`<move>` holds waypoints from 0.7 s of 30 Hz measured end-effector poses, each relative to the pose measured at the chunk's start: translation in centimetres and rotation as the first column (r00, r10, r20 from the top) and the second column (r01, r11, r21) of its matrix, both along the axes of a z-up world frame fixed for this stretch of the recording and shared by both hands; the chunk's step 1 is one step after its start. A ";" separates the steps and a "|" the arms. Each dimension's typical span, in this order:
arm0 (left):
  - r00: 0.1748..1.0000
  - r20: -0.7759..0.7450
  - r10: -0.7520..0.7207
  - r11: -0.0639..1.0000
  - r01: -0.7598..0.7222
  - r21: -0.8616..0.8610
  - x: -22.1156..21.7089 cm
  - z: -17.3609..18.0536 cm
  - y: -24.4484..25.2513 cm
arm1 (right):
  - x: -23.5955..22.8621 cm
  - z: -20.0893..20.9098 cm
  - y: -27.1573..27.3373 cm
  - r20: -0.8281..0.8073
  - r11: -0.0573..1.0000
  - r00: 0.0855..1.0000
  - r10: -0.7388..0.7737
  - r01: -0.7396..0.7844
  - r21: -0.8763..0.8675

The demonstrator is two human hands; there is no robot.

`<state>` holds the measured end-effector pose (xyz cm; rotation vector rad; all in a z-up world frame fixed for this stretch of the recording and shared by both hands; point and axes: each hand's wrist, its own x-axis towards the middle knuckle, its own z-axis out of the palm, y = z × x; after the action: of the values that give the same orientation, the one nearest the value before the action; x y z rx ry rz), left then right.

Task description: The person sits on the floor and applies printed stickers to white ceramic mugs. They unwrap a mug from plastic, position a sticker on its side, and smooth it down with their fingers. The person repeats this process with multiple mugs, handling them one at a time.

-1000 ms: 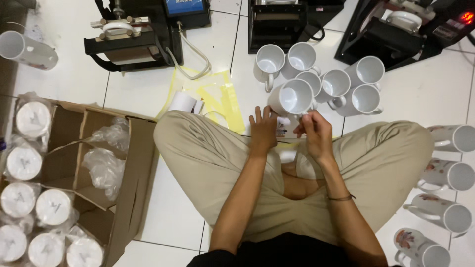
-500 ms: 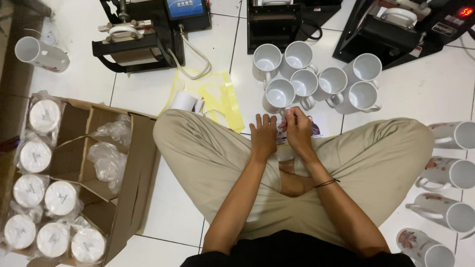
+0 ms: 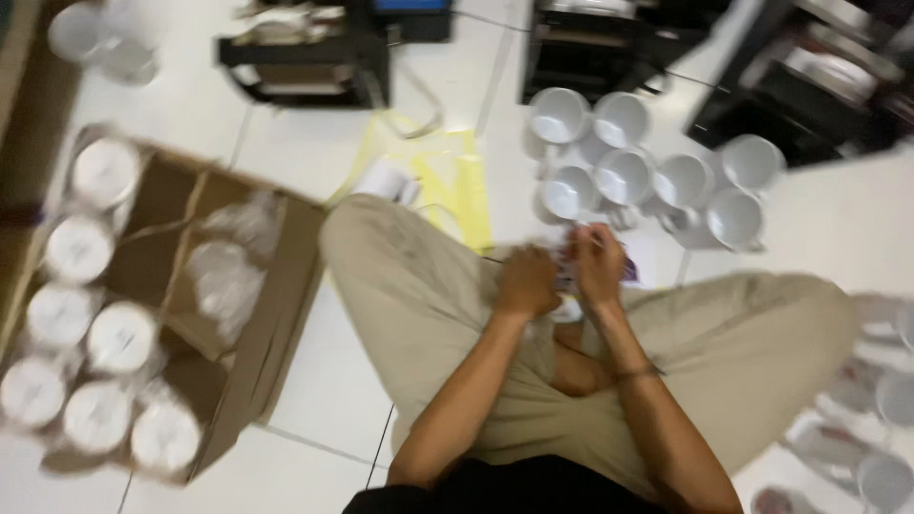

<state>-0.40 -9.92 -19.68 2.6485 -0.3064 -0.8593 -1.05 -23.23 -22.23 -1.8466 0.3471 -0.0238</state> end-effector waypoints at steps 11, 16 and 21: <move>0.734 0.083 0.674 0.497 -0.367 -0.787 2.3 13.3 9.1 | 0.0 10.0 8.2 0.443 0.999 0.896 0.040 -0.052 0.015; 0.279 0.216 0.936 0.299 -0.303 -0.905 -0.6 16.3 22.1 | 2.8 15.7 19.6 0.489 0.894 0.780 0.392 -0.449 -0.001; -0.100 0.469 0.877 0.361 -0.507 -0.783 -8.0 17.9 37.2 | 2.0 20.3 34.0 0.468 0.560 0.407 0.784 -0.790 -0.251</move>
<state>-8.44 27.26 -1.80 1.9986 0.7343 1.0013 0.96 10.79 -1.88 -1.7310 -0.9732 0.1182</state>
